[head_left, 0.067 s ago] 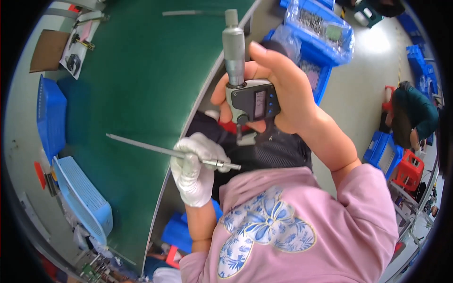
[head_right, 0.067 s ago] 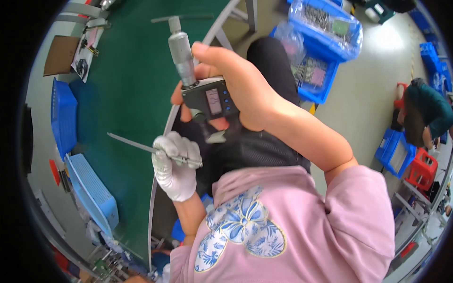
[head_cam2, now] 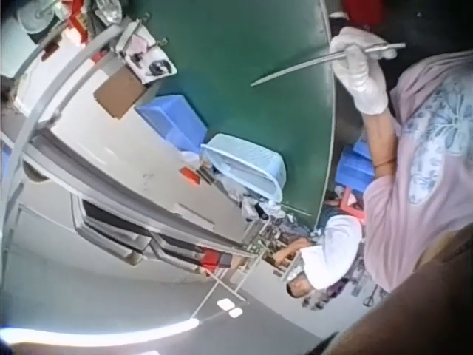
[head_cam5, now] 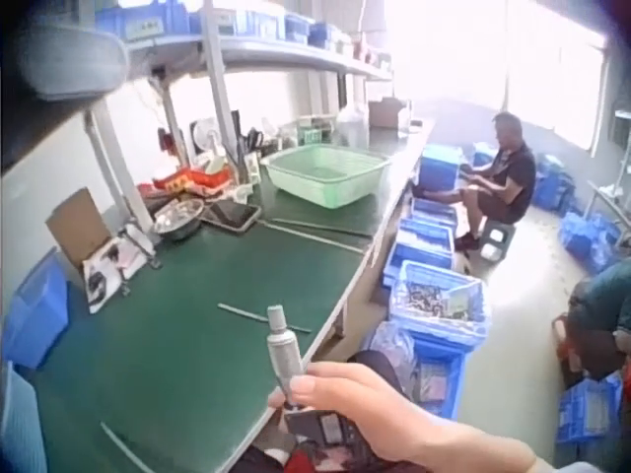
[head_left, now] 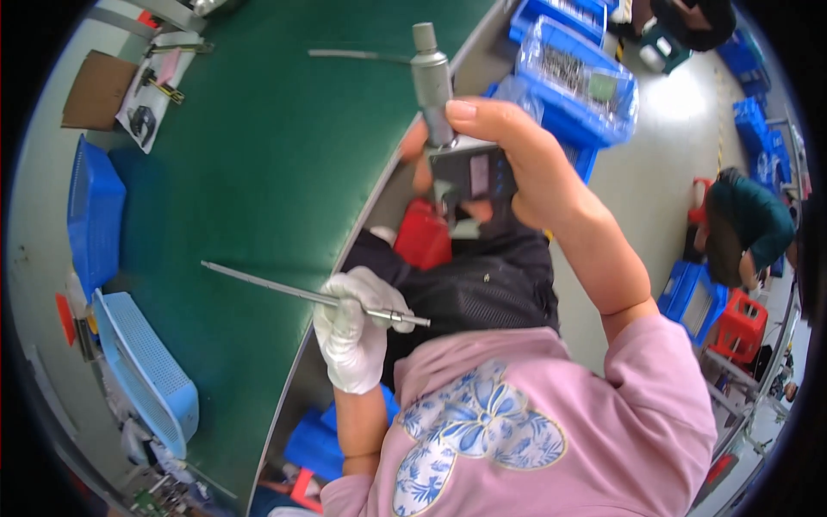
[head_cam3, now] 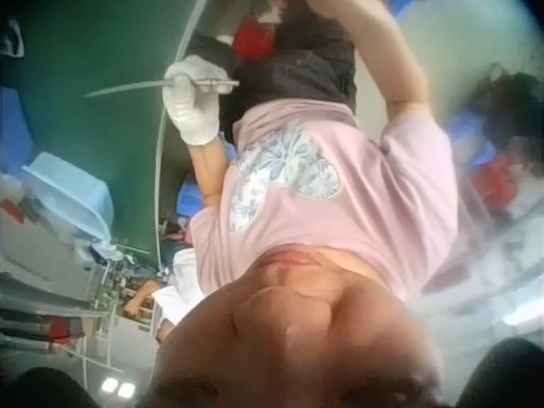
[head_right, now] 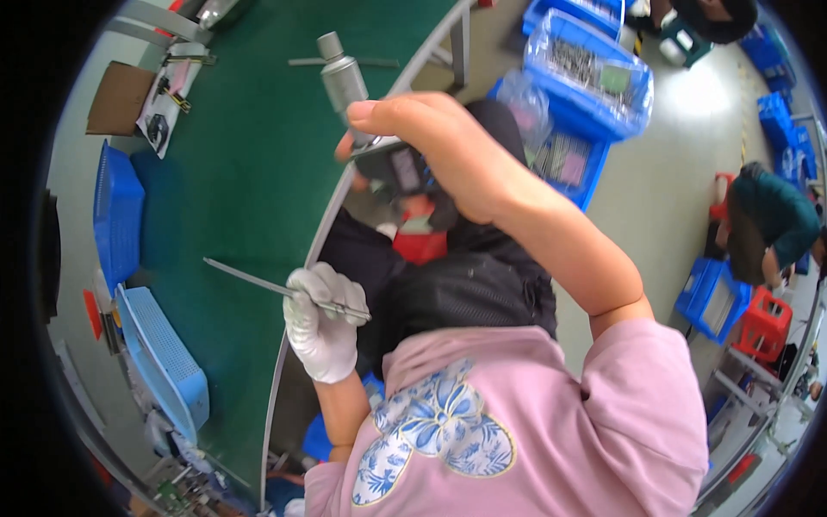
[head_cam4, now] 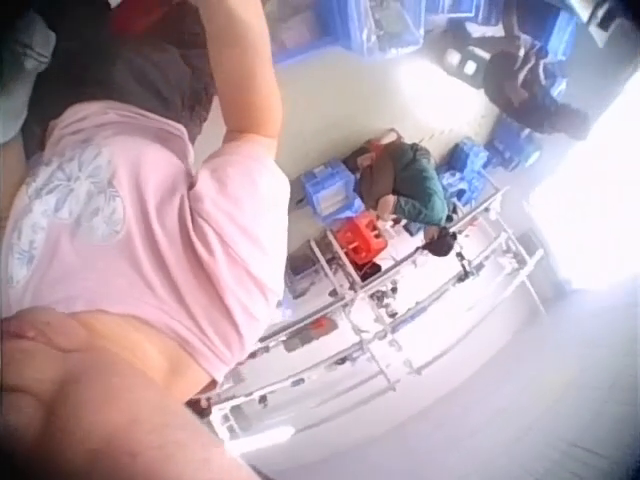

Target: Filing or deburring the ends of metal rods and measuring them with a micrometer in a factory setting.

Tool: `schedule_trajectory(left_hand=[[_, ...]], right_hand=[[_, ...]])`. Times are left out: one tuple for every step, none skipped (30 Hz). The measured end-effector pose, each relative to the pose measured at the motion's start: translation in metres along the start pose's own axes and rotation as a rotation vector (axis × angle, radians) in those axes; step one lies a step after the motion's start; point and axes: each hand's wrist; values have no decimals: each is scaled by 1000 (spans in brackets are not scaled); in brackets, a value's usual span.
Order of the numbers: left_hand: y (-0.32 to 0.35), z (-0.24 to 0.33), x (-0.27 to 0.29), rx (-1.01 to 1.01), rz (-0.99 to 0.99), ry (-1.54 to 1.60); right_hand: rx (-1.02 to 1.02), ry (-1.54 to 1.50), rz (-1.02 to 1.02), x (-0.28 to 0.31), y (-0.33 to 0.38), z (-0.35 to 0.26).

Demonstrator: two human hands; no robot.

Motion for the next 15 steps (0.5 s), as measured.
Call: schedule_trajectory(left_hand=[[1,2,1,1,4,-12],[2,0,2,8,8,-21],[0,-2,3,-42,3,-8],[0,-3,5,-3,34,-27],[0,-5,7,33,68,-46],[-2,-10,12,13,29,60],[-3,-11,11,33,71,57],[-4,-12,6,54,116,58],[-3,-12,9,85,148,85],[1,-10,13,92,167,102],[6,-7,18,116,177,120],[12,-4,23,135,196,141],[15,-1,22,149,257,140],[12,-1,21,175,268,166],[9,-3,16,172,289,184]], right_hand=[[59,134,62,5,-9,-14],[119,265,130,13,-20,-27],[161,356,149,22,-37,-39],[199,440,157,28,-58,-47],[192,534,172,32,-76,-58],[190,628,184,35,-94,-68],[198,785,182,42,-116,-72],[210,943,181,48,-135,-77],[207,1132,145,44,-156,-79],[229,1238,97,43,-177,-77],[174,1191,23,32,-192,-75],[134,1130,-32,16,-198,-72],[98,1100,-56,1,-202,-72],[161,1070,-47,2,-210,-70],[127,1100,-9,-6,-205,-77]])
Point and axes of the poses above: each hand's wrist, its own y-axis away from the middle knuckle, its own x-axis out of the back of the hand, z = x × y, and after that the axes turned 4 degrees about -y, right-handed
